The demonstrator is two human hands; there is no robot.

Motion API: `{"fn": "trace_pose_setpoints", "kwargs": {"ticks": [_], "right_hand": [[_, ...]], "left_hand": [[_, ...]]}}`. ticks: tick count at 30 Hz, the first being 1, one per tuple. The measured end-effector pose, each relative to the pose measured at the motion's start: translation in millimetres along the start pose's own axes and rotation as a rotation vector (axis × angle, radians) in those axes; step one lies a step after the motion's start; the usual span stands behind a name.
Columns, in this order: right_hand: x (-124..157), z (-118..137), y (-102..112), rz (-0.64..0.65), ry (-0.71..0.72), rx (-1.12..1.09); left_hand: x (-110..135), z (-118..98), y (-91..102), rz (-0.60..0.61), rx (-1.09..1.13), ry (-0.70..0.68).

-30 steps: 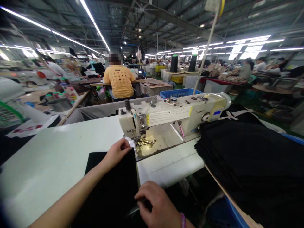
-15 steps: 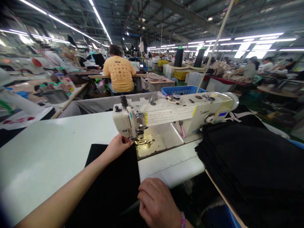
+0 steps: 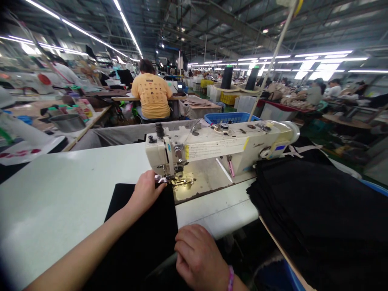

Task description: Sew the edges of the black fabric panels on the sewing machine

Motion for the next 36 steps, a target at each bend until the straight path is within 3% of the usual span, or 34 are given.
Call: {"fn": "trace_pose_setpoints", "kwargs": {"ticks": [3,5,8,10,16,30,36], "right_hand": [[-1.0,1.1,1.5,0.032,-0.016,-0.001],[-1.2,1.1,2.2,0.057,-0.025,-0.001],[-2.2,0.1,3.0,0.091,-0.03,-0.002],[-5.1,-1.1,3.9,0.107,-0.025,-0.004],[-24.8,-13.5,3.8,0.122,-0.06,0.02],[-94.2,-62.8,-12.5,0.227,-0.144,0.3],[-95.9,-54.0,-17.5,0.185,-0.223,0.317]], "left_hand": [[58.8,-18.1,8.4,0.052,-0.044,-0.178],[103.5,-26.0,7.1,0.217,-0.058,-0.483],[147.0,-19.9,3.2,0.143,-0.22,-0.811],[153.0,-9.1,-1.1,0.077,-0.307,-0.906],[116.0,9.7,-3.3,0.086,-0.333,-0.947],[26.5,26.4,4.9,0.174,-0.234,-0.813],[1.5,30.0,9.5,0.198,-0.125,-0.674]]}}
Point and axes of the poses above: each hand's wrist, its own x-axis away from the middle knuckle, its own y-axis out of the back of the hand, z = x × y, the point moved 2 cm from there along -x, towards the middle knuckle, and after that the axes turned 1 degree about z, right-handed, at the moved point
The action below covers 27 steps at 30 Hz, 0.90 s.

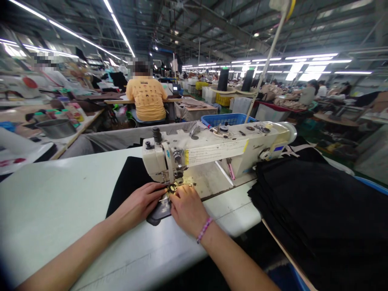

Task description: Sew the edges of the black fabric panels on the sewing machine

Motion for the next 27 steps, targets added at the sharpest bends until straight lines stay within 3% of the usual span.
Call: {"fn": "trace_pose_setpoints", "kwargs": {"ticks": [6,10,13,16,18,20,23,27], "right_hand": [[36.9,18.9,-8.8,-0.101,-0.026,-0.134],[38.8,19.6,-7.6,-0.119,-0.013,-0.165],[37.5,23.9,-3.0,-0.112,0.006,-0.188],[42.4,32.9,-0.9,-0.114,0.047,-0.206],[47.3,38.7,-2.7,-0.102,0.078,-0.197],[51.3,42.3,-6.3,-0.081,0.093,-0.187],[53.9,43.3,-10.8,-0.086,0.095,-0.193],[52.9,39.1,-11.9,-0.098,0.091,-0.257]], "left_hand": [[-0.9,10.8,-5.5,-0.029,-0.032,0.149],[5.1,10.4,-9.6,-0.05,-0.085,0.31],[19.4,-12.6,-2.6,-0.027,-0.122,0.371],[30.4,-42.5,12.8,0.086,-0.113,0.365],[26.6,-48.6,23.2,0.153,-0.109,0.391],[13.7,-37.1,30.0,0.137,-0.131,0.47],[-10.8,-1.2,29.1,0.069,-0.14,0.593],[-29.0,31.0,17.2,0.131,0.011,0.62]]}}
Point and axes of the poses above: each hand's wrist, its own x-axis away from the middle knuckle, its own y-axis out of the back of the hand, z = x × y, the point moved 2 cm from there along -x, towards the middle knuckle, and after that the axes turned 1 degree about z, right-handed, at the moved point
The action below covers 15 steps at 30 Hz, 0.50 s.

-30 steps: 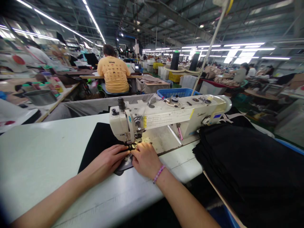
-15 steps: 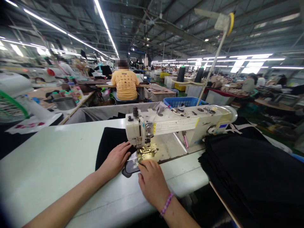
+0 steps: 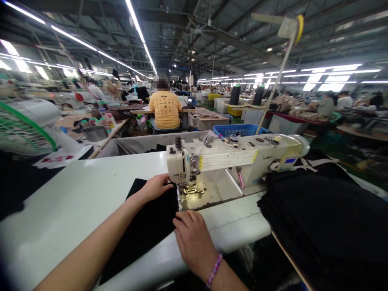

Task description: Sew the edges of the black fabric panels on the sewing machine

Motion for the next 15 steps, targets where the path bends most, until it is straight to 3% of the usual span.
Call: {"fn": "trace_pose_setpoints", "kwargs": {"ticks": [3,7,12,15], "right_hand": [[-1.6,-6.3,1.4,-0.047,-0.071,-0.115],[-7.9,-13.1,1.0,-0.164,-0.254,-0.355],[-19.5,-12.5,-8.7,-0.016,-0.532,-0.794],[-21.1,-11.9,-13.0,0.065,-0.616,-0.886]], "left_hand": [[4.5,0.4,0.4,0.051,0.137,-0.049],[35.3,-0.7,23.3,-0.037,0.383,-0.107],[69.8,3.0,60.9,-0.189,0.578,-0.069],[78.5,2.8,69.9,-0.235,0.629,-0.018]]}}
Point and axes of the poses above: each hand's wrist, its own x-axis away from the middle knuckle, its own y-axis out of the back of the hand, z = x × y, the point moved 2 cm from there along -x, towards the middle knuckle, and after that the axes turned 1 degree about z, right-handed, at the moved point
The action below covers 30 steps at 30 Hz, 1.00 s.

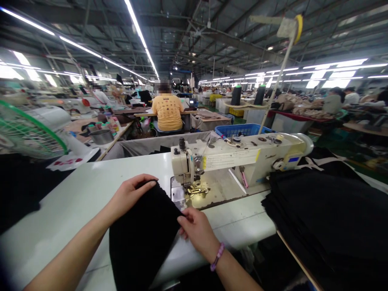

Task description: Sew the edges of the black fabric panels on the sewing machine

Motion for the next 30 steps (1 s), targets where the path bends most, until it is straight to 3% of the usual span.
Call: {"fn": "trace_pose_setpoints", "kwargs": {"ticks": [7,11,13,16,19,22,27,30], "right_hand": [[9.3,2.2,6.3,-0.008,-0.06,-0.032],[16.6,7.1,12.1,-0.128,0.032,0.048],[22.7,13.9,14.4,-0.268,0.193,0.199],[39.1,31.8,10.7,-0.429,0.607,0.463],[58.4,47.2,-2.1,-0.335,1.028,0.704],[69.1,51.7,-13.2,-0.174,1.194,0.832],[68.6,48.6,-20.8,-0.201,1.123,0.653],[61.9,48.9,-21.7,-0.255,0.775,0.297]], "left_hand": [[5.6,8.8,6.0,-0.158,0.163,0.148],[7.7,17.6,17.1,-0.116,0.246,0.209],[8.7,20.5,23.8,-0.089,0.264,0.192],[11.6,22.8,30.1,-0.076,0.322,0.142],[16.6,23.7,30.1,-0.078,0.451,0.085],[22.6,26.4,30.0,-0.101,0.563,0.028],[33.6,29.9,41.0,-0.13,0.534,0.017],[37.2,19.5,54.0,-0.174,0.406,0.023]]}}
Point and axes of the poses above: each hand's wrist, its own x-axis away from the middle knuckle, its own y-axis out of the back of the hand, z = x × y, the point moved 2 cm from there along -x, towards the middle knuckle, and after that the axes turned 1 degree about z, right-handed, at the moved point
